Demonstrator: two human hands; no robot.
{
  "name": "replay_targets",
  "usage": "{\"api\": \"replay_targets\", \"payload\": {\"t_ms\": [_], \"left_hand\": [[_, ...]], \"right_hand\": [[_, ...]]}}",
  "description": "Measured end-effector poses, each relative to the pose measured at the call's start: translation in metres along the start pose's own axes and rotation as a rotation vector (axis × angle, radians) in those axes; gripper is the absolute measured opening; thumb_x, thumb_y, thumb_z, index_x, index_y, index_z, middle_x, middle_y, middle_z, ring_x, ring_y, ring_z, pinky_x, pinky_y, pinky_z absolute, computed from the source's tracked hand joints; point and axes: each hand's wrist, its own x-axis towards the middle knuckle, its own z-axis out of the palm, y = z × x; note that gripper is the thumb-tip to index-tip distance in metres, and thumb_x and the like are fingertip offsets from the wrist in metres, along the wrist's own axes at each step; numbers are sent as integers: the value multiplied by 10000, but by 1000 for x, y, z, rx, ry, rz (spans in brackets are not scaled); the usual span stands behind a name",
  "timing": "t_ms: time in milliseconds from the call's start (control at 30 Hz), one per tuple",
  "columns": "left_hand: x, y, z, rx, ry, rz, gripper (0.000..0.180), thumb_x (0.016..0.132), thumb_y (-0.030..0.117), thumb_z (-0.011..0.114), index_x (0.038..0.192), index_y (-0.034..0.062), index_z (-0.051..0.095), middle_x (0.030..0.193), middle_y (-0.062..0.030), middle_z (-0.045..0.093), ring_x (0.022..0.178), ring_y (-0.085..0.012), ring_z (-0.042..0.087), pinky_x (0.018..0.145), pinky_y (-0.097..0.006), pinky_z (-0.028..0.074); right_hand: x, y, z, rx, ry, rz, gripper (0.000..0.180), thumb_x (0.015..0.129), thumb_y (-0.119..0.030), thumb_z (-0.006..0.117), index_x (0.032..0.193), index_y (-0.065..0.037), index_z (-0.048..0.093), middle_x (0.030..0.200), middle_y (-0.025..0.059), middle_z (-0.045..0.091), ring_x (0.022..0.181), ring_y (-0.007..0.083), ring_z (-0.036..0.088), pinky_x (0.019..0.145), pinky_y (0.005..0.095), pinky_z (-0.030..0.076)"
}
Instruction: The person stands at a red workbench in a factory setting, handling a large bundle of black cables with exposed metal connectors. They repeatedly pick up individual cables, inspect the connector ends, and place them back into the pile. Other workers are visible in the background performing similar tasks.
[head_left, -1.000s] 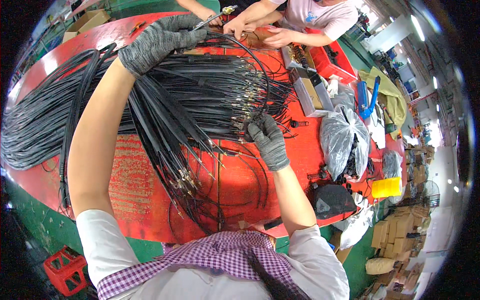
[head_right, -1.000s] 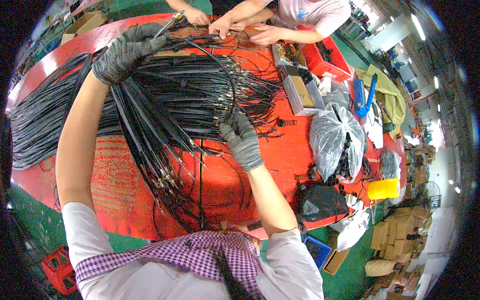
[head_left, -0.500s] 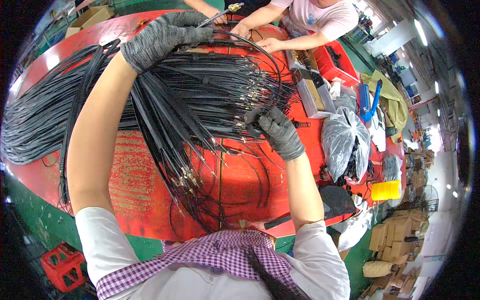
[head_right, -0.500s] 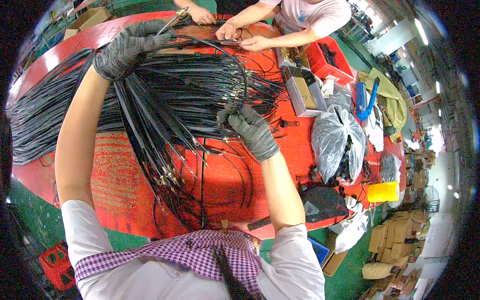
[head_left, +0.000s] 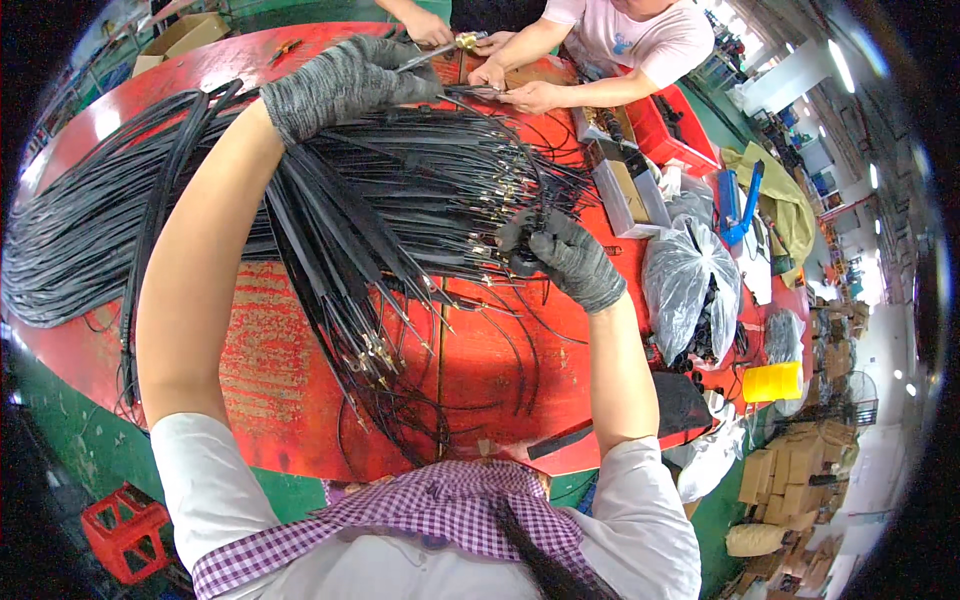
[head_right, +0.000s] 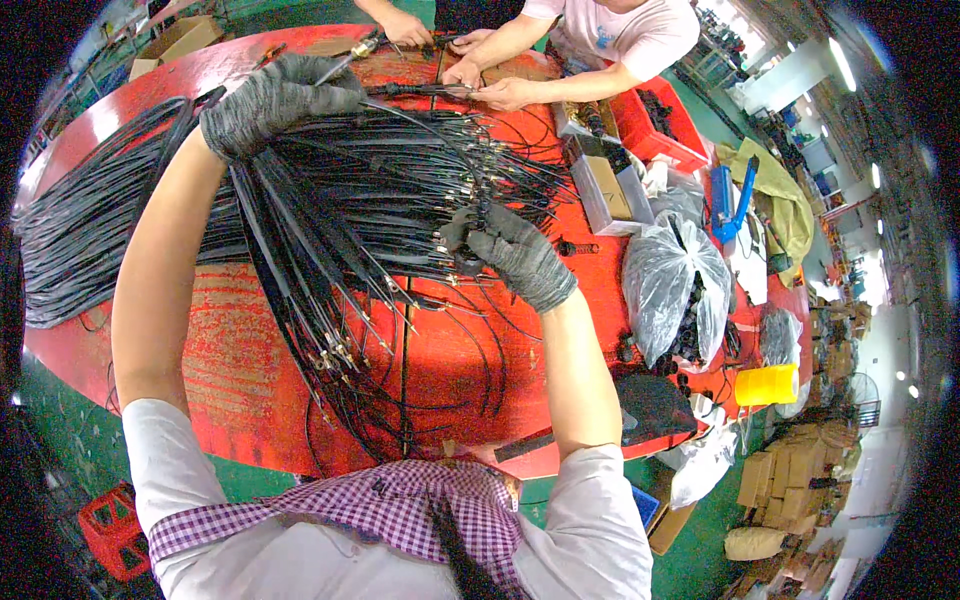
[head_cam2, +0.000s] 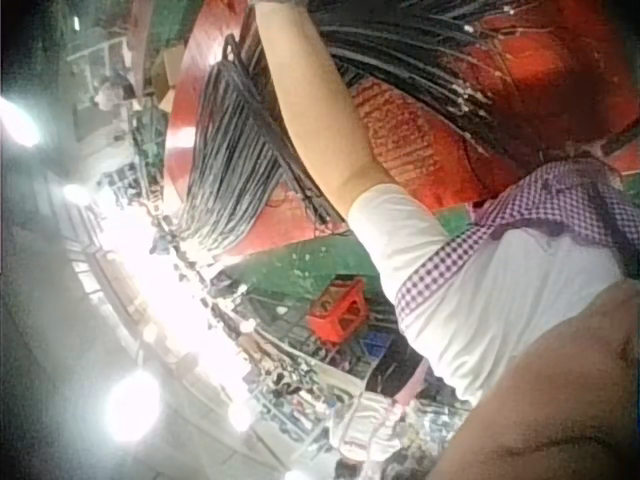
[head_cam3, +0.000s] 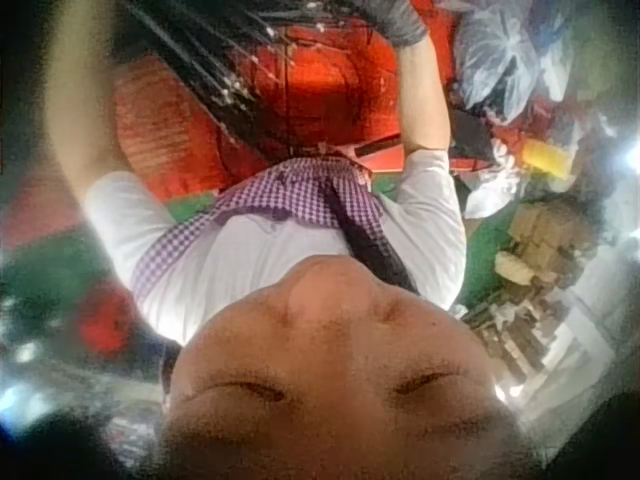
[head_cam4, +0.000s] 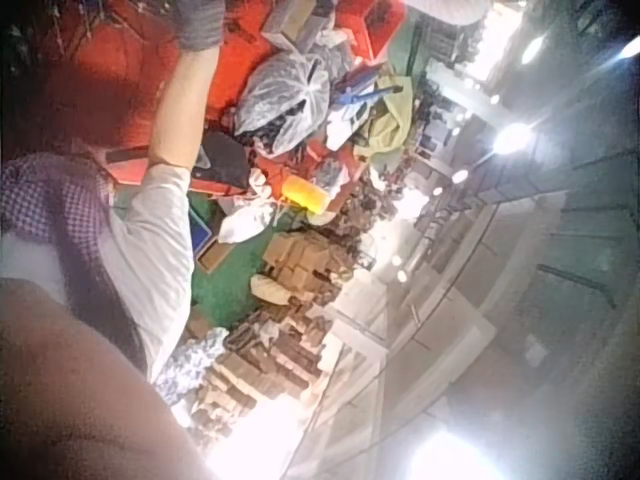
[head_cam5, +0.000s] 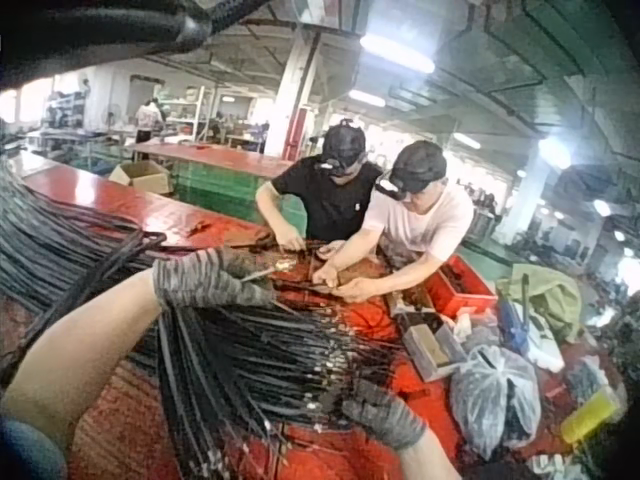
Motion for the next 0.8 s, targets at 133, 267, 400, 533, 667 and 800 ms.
{"api": "replay_targets", "payload": {"t_ms": [133, 267, 400, 533, 667, 800], "left_hand": [[7, -8, 11, -126, -86, -133, 291, 776, 281, 615, 945, 43, 617, 804, -13, 602, 746, -91, 527, 722, -254, 433], [11, -6, 33, -135, -216, -182, 280, 781, 281, 621, 926, 41, 623, 782, -23, 621, 761, -102, 547, 739, -260, 437], [3, 4, 56, -97, -258, -99, 272, 769, 278, 644, 918, 52, 621, 823, -43, 630, 797, -120, 559, 762, -266, 439], [-4, -12, 81, -76, -485, -95, 300, 738, 289, 657, 918, 52, 615, 835, -87, 611, 827, -173, 564, 776, -302, 434], [-12, -27, 107, -148, -540, -91, 310, 726, 285, 662, 924, 51, 612, 825, -90, 606, 826, -191, 563, 772, -307, 431], [-15, -26, 119, -77, -569, -48, 319, 725, 283, 665, 931, 46, 609, 807, -84, 606, 764, -183, 573, 701, -300, 453]], "right_hand": [[3, 0, 2, -23, 13, 21, 323, 798, -217, 612, 1060, -41, 547, 946, 30, 591, 867, 120, 544, 767, 256, 437], [4, -4, 7, -61, 10, 111, 346, 804, -175, 604, 1111, -42, 517, 972, 38, 589, 929, 133, 537, 801, 264, 436], [-3, -8, 11, -156, 45, 173, 359, 817, -139, 578, 1149, -34, 492, 982, 46, 583, 925, 130, 527, 795, 269, 438], [-3, 13, 13, -382, 50, 92, 352, 815, -139, 578, 1138, -22, 503, 977, 56, 577, 884, 130, 515, 791, 282, 434], [-8, 26, 15, -425, 22, 145, 336, 804, -150, 595, 1108, -24, 526, 989, 66, 583, 901, 135, 519, 792, 284, 437], [-13, 46, 11, -403, 64, 261, 408, 802, -162, 604, 1154, 0, 476, 991, 84, 578, 870, 139, 533, 750, 277, 456]]}}
